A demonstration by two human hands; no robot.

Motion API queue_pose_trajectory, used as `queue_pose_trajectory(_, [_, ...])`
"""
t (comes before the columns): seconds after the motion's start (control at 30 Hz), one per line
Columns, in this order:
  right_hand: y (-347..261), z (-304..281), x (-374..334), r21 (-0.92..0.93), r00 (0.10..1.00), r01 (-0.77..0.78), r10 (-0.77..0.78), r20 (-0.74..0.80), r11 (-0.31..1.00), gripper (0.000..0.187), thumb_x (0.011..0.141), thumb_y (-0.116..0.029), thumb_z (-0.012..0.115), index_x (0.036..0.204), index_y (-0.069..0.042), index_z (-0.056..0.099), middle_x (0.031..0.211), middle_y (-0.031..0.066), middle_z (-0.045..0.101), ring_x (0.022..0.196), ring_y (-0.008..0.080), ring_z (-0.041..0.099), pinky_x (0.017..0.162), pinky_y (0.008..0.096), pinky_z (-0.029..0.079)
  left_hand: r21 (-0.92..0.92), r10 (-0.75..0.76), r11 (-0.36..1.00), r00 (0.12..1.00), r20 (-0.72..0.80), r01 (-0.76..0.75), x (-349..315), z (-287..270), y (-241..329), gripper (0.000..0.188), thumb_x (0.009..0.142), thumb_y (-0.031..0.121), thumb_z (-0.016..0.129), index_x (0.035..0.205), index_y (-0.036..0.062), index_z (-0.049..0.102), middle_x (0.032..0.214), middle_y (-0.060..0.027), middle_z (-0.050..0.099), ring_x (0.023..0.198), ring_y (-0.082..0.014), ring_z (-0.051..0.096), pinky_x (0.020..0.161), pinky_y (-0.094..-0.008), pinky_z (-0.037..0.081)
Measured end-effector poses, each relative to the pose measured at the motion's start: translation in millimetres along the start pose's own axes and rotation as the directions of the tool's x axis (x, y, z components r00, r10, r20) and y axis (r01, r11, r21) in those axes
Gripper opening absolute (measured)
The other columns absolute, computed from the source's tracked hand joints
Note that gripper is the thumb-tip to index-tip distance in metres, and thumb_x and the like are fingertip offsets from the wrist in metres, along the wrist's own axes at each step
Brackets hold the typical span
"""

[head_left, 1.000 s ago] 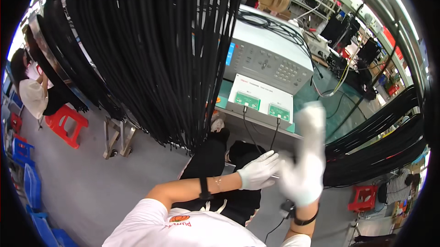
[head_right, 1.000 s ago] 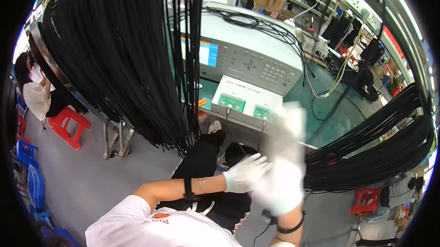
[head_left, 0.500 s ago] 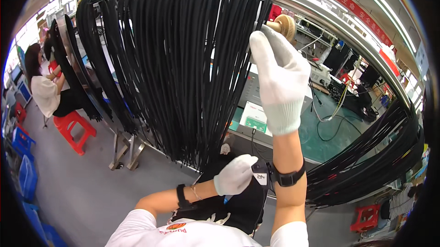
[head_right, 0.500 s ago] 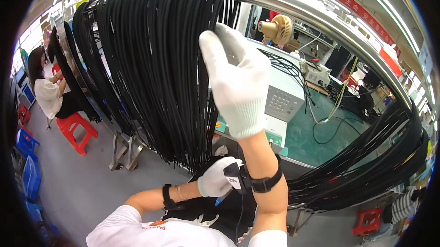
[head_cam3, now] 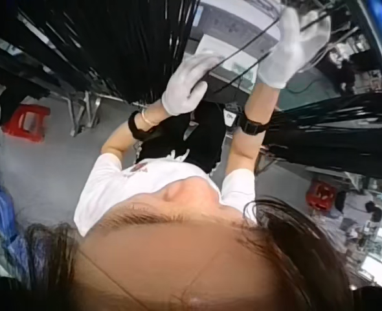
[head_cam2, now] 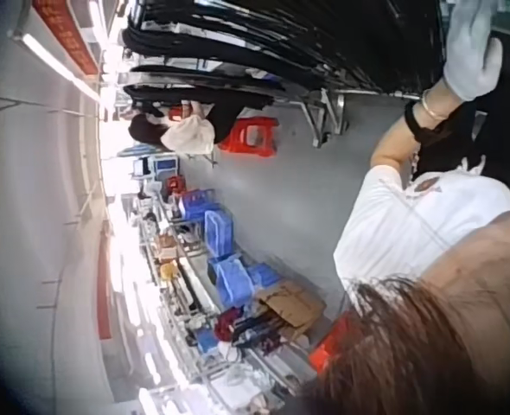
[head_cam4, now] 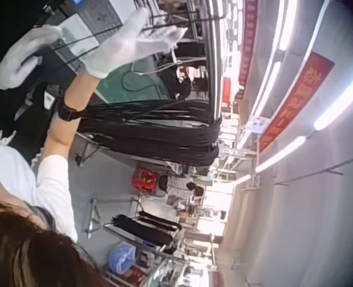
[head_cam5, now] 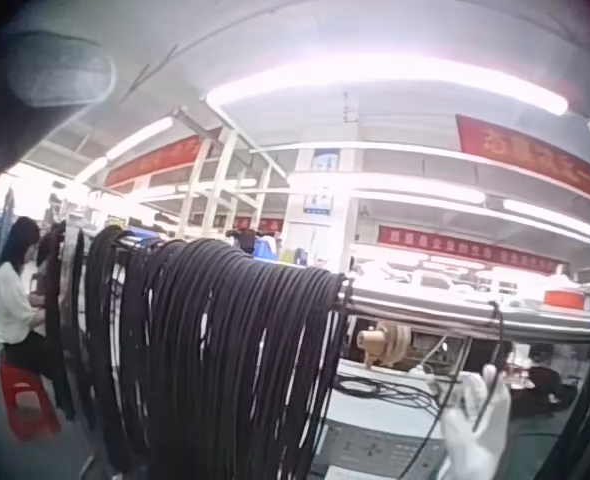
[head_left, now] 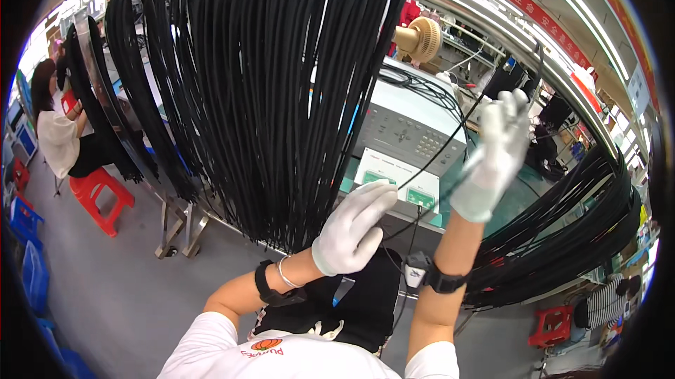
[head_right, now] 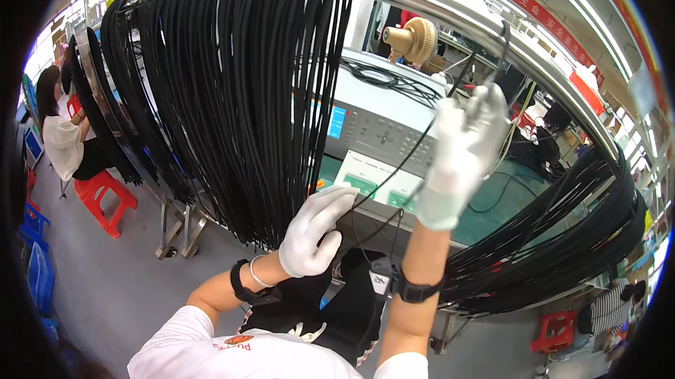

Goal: Testing the electrical connectivity of cables using a test machine in a factory.

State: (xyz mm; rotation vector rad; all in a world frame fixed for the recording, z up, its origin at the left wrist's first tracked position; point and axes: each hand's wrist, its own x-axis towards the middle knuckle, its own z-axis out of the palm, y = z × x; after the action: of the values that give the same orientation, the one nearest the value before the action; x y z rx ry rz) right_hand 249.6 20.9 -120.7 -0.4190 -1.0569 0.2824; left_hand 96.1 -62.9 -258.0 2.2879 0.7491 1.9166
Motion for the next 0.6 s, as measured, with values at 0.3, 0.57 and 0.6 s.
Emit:
queue_pose_trajectory(0.3, [32,-62,-134,-0.159,0.478,-0.784,0.747,0.461,0.600,0.024,0.100,-0.012,0.048,0.098,0.007,0.063,0.056,-0.0022,0.045,0.048,0.0084,0.041,0.056,0.0257,0.045,-0.634,-0.764,-0.472,0.075,0.641,0.612,-139,26,-31,0.049,0.104,0.043,0.043,0.118,-0.0034,0.050,0.101,-0.0251,0.065,0.090,-0.0323,0.069,0.083,-0.0415,0.058])
queue_pose_trajectory(0.57, [-18,-140,-225,-0.344,0.050,-0.899,0.843,0.536,0.272,0.019,0.086,0.001,0.057,0.100,0.004,0.070,0.091,0.0048,0.070,0.077,0.0089,0.060,0.068,0.0245,0.048,-0.660,-0.716,-0.698,-0.309,0.626,0.279,-213,82,-102,0.037,0.106,0.034,0.037,0.104,0.0012,0.054,0.087,-0.0148,0.064,0.071,-0.0272,0.062,0.063,-0.0403,0.053])
queue_pose_trajectory(0.6, [-24,-147,-223,-0.446,0.005,-0.836,0.818,0.574,0.318,0.020,0.085,0.001,0.059,0.101,0.004,0.070,0.098,0.0083,0.072,0.087,0.0140,0.064,0.077,0.0288,0.051,-0.669,-0.729,-0.684,-0.283,0.623,0.291,-215,86,-104,0.032,0.106,0.032,0.037,0.103,0.0045,0.054,0.081,-0.0110,0.061,0.065,-0.0226,0.057,0.056,-0.0364,0.048])
